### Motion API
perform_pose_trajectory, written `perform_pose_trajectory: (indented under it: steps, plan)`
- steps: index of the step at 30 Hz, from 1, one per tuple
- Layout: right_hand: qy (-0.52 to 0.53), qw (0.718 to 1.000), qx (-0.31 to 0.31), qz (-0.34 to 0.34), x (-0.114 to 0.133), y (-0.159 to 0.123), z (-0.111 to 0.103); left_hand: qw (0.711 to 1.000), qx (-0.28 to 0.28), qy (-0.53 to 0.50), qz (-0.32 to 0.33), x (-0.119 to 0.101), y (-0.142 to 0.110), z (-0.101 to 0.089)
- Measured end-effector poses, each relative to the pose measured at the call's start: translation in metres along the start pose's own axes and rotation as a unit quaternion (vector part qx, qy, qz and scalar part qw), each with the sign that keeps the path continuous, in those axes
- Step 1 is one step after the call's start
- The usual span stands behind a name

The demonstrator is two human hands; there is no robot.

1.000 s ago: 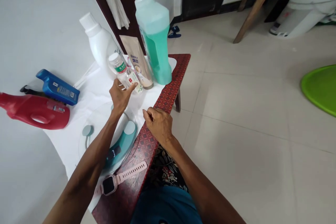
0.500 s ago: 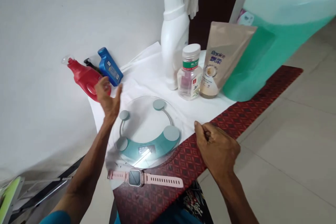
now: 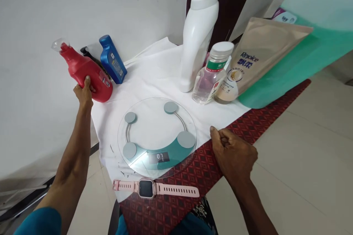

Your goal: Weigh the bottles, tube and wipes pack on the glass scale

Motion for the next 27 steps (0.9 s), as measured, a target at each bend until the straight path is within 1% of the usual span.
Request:
perform_pose_trajectory:
  steps: [2, 4, 7, 10, 13, 16, 19, 21, 23, 25, 27]
  plan:
    - [-0.001, 1.0, 0.002, 0.002, -0.001, 0.0, 0.001, 0.999, -0.001, -0.039, -0.014, -0.003, 0.001, 0.004]
    - [0.003, 1.0, 0.003, 0.003, -0.001, 0.001, 0.002, 0.998, -0.025, -0.051, -0.021, -0.007, -0.006, 0.003]
    - [0.004, 1.0, 0.0, 0.001, -0.003, 0.001, 0.004, 0.997, -0.06, -0.04, -0.015, -0.011, -0.026, -0.011]
    - [-0.002, 1.0, -0.003, 0.0, -0.003, 0.002, 0.005, 0.996, -0.08, -0.029, 0.007, -0.017, -0.052, -0.038]
    - [0.001, 1.0, -0.004, 0.001, -0.004, 0.001, 0.005, 0.994, -0.103, -0.026, 0.023, -0.034, -0.082, -0.072]
    - [0.005, 1.0, -0.008, -0.002, -0.004, 0.001, 0.006, 0.993, -0.109, -0.035, 0.016, -0.062, -0.112, -0.1]
    - [0.007, 1.0, -0.015, -0.005, -0.003, 0.0, 0.007, 0.993, -0.101, -0.063, 0.023, -0.099, -0.14, -0.117]
    - [0.004, 1.0, -0.014, -0.002, -0.003, 0.0, 0.007, 0.99, -0.087, -0.104, 0.038, -0.124, -0.155, -0.12]
    - [0.001, 1.0, -0.009, 0.006, -0.002, 0.0, 0.008, 0.985, -0.055, -0.154, 0.05, -0.145, -0.167, -0.116]
    - [0.003, 1.0, -0.003, 0.011, -0.002, 0.0, 0.008, 0.979, -0.014, -0.197, 0.047, -0.161, -0.18, -0.107]
    - [0.01, 1.0, -0.001, 0.014, -0.001, 0.001, 0.007, 0.972, 0.017, -0.232, 0.032, -0.171, -0.192, -0.093]
Point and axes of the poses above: each hand's wrist, its own y-axis towards the middle knuckle, its own z-axis out of the palm, x = y × z, the point moved 4 cm from there along y, towards the middle knuckle, and after that the axes turned 7 degrees about z, right-handed, at the moved point
